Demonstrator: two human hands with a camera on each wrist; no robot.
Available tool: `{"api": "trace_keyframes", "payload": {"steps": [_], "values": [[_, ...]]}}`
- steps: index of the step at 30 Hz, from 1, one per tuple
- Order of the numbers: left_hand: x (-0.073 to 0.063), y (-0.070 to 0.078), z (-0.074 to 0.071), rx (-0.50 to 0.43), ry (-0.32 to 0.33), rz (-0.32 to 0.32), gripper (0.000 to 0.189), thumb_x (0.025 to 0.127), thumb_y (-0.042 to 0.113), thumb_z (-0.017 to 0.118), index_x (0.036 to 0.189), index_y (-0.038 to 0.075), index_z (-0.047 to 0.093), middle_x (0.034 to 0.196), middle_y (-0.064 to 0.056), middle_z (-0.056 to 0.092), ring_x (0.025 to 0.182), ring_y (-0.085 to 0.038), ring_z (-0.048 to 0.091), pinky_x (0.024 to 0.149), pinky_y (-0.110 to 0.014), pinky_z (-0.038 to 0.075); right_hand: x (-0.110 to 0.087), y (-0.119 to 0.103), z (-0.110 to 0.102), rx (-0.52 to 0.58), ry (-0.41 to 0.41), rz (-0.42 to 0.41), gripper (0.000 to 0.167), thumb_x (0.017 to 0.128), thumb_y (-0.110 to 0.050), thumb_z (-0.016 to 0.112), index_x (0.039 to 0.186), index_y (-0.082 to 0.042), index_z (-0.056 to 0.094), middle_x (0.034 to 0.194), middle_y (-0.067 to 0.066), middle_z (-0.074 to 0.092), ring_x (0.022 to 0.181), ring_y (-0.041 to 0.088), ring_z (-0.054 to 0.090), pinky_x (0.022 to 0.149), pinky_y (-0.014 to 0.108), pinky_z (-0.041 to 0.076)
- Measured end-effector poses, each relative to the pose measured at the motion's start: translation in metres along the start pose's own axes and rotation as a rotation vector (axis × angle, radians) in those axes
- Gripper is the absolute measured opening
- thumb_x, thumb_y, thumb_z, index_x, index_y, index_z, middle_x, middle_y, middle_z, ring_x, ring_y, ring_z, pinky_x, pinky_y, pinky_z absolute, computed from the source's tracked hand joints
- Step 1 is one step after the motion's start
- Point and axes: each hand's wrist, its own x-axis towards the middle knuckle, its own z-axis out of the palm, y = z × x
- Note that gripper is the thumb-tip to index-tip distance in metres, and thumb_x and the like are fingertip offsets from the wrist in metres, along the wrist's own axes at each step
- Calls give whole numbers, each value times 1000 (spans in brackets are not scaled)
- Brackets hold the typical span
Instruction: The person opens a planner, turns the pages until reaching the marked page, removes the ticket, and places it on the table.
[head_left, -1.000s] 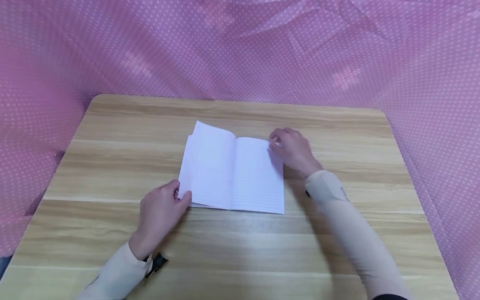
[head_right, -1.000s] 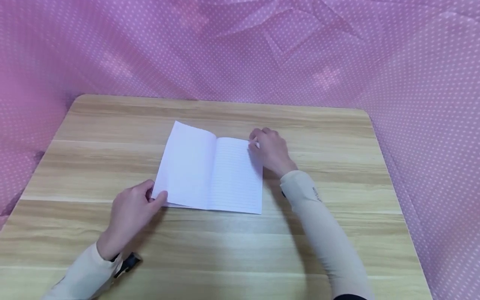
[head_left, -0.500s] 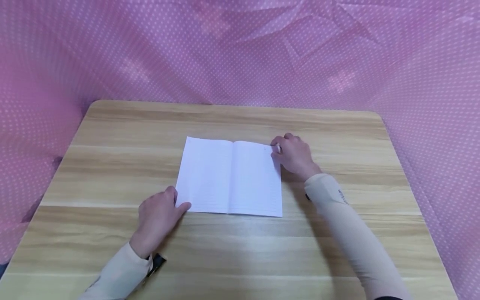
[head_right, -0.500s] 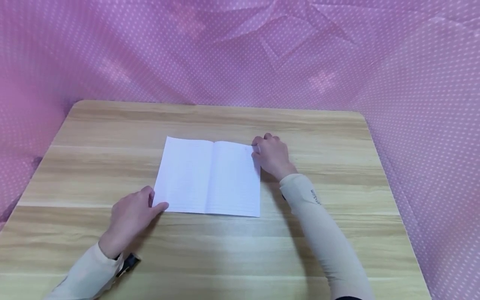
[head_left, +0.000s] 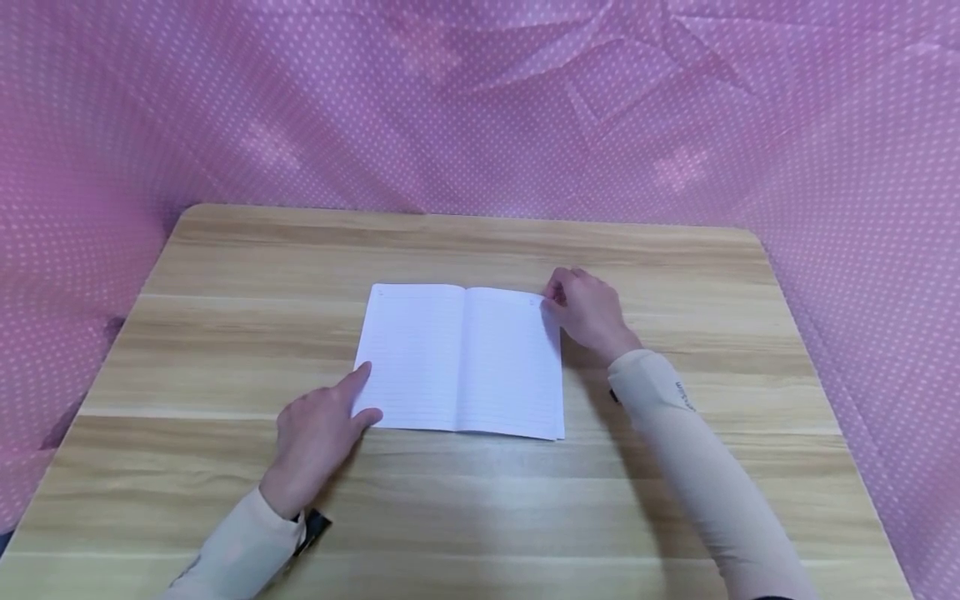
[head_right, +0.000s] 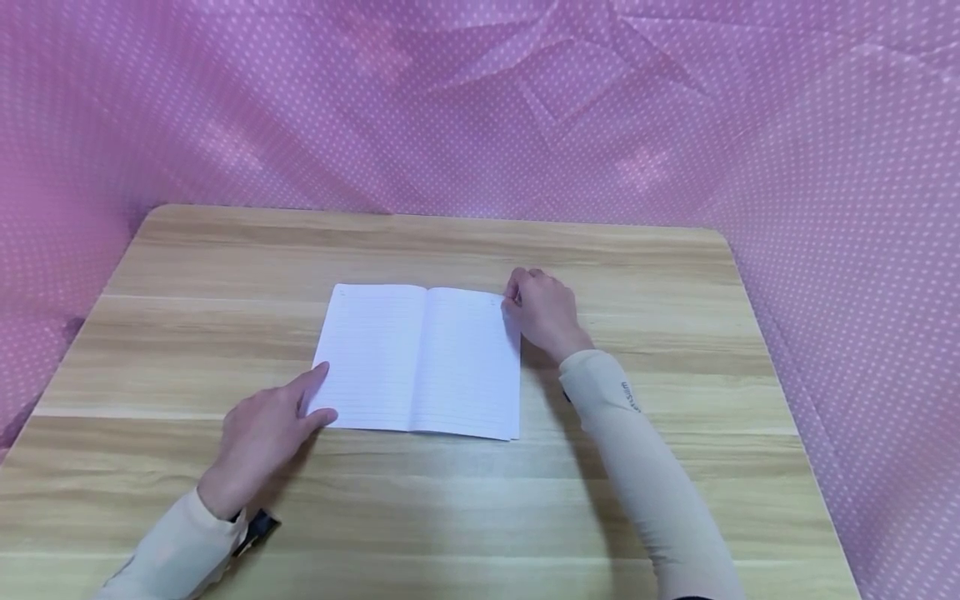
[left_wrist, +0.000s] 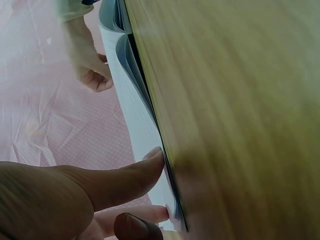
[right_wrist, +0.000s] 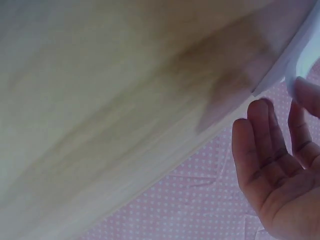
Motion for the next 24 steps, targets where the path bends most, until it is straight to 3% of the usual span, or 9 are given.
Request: {"api": "trace_keyframes", "payload": {"steps": [5,12,18,24], "values": [[-1,-1,1,6,31,25,70,97,29,85,157,7,58,60,-4,45,55,-26,42,57,-41,39,0,1,-4,305,-62,71,13,106,-19,72,106,-8,66,97,10,67,89,28,62,83,43,51],[0,-1,3,13,65,51,69,95,26,87,156,6,59,57,-4,41,53,-23,35,54,-38,34,7,-4,-10,761,-139,153,14,109,-17,67,111,-4,63,90,11,67,76,24,66,79,40,60],[1,0,2,14,59,39,70,95,26,88,156,6,59,58,-4,42,54,-24,38,54,-39,36,12,-17,-8,1110,-159,160,9,110,-12,61,108,-3,64,90,5,71,69,18,68,72,34,61],[2,1,0,-14,24,22,70,96,26,86,157,6,58,60,-4,46,56,-26,44,57,-40,39,13,-33,2,1438,-232,149,18,113,-6,51,103,-7,66,90,14,78,73,26,78,76,42,65]]}}
